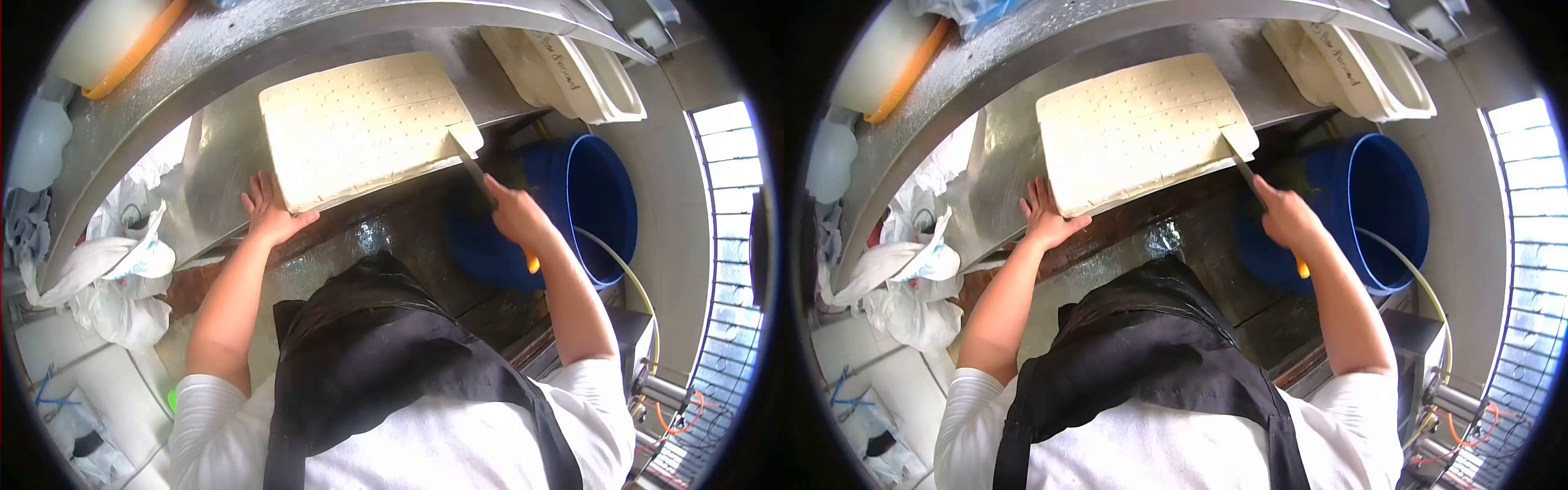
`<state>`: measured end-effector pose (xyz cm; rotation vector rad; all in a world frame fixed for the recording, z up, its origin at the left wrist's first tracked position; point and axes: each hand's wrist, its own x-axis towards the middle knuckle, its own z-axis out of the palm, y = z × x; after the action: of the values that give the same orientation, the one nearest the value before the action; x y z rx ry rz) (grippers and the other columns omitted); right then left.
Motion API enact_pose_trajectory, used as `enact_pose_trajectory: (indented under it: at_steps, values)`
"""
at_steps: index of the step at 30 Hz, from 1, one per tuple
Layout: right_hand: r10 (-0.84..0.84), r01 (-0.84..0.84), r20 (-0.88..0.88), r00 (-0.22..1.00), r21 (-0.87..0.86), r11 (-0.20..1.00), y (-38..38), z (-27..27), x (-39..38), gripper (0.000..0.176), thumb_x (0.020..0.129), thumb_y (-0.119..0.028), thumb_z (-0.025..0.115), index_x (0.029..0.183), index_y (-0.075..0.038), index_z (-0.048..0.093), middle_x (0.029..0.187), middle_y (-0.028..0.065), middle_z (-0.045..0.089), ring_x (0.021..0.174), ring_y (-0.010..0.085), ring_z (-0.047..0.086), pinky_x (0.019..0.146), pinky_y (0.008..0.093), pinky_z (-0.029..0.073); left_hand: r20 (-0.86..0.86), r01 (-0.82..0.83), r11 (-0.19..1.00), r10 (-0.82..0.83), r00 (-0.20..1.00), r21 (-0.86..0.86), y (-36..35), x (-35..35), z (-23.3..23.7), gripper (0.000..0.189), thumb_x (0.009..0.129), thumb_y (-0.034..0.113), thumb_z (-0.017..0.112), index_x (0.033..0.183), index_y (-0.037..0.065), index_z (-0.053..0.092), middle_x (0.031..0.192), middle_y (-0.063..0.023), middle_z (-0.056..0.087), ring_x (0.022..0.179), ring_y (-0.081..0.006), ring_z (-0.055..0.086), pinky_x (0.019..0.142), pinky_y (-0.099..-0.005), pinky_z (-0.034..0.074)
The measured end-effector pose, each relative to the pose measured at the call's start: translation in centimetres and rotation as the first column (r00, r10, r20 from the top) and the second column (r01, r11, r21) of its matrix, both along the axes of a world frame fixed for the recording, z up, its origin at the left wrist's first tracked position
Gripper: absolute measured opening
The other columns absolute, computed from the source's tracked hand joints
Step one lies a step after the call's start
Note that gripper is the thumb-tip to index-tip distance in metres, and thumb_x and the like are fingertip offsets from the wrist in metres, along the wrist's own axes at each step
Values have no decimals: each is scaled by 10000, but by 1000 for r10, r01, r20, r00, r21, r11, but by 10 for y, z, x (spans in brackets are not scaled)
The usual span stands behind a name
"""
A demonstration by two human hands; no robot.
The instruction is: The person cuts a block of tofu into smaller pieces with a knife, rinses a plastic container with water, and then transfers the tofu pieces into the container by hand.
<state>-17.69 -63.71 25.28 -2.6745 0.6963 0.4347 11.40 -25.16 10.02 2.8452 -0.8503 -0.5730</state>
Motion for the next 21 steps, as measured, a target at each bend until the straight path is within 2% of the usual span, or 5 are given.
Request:
enact_pose_trajectory:
  at_steps: [6, 10, 13, 15, 21]
  values:
    - [-47, 46, -23, 999, -17, 999, 50, 20, -171, 749, 884, -37, 653, 1594, -137, 435, 1028, 258, 717, 959, 454, 703, 856, 533, 568, 124, 13, 997, -3, 992, -78, 9, -13, -21, 1274, 799, 771, 742, 1687, 65, 163, 1716, -327, 76, 1606, -504, 2, 1246, -722, 26]
    - [-451, 456, 70, 890, -89, 885, 138, -66, -314, 791, 923, -60, 638, 1643, -110, 316, 1143, 267, 693, 973, 481, 695, 835, 538, 576, 354, -73, 938, 198, 914, -338, 15, -53, -23, 759, 865, 562, 812, 1218, -73, 591, 1304, -259, 595, 1218, -444, 555, 1041, -614, 439]
    - [-624, 682, 365, 691, -42, 730, 228, -124, -396, 782, 907, 25, 585, 1634, -104, 326, 1405, 287, 553, 1261, 495, 574, 1053, 505, 507, -61, -233, 833, 234, 970, -502, 20, -47, -56, 565, 943, 445, 786, 1193, -30, 608, 1144, -171, 659, 974, -349, 659, 882, -532, 552]
    - [-818, 874, 310, 484, -135, 466, 269, -158, -435, 744, 909, 29, 535, 1616, -106, 349, 1465, 276, 465, 1339, 495, 493, 1125, 507, 446, -855, -806, 472, 181, 486, -357, 14, -46, -54, 379, 1013, 326, 729, 1197, 13, 620, 1048, -102, 692, 819, -233, 676, 761, -430, 598]
    - [-935, 922, 334, 124, -387, -16, 313, -231, -495, 585, 1013, -145, 621, 1564, -81, 433, 1458, 280, 492, 1308, 464, 538, 1074, 503, 489, -968, -910, 346, -174, 178, -230, 19, -22, -83, 109, 1046, 168, 641, 1115, 85, 626, 948, -57, 709, 812, -190, 687, 760, -420, 615]
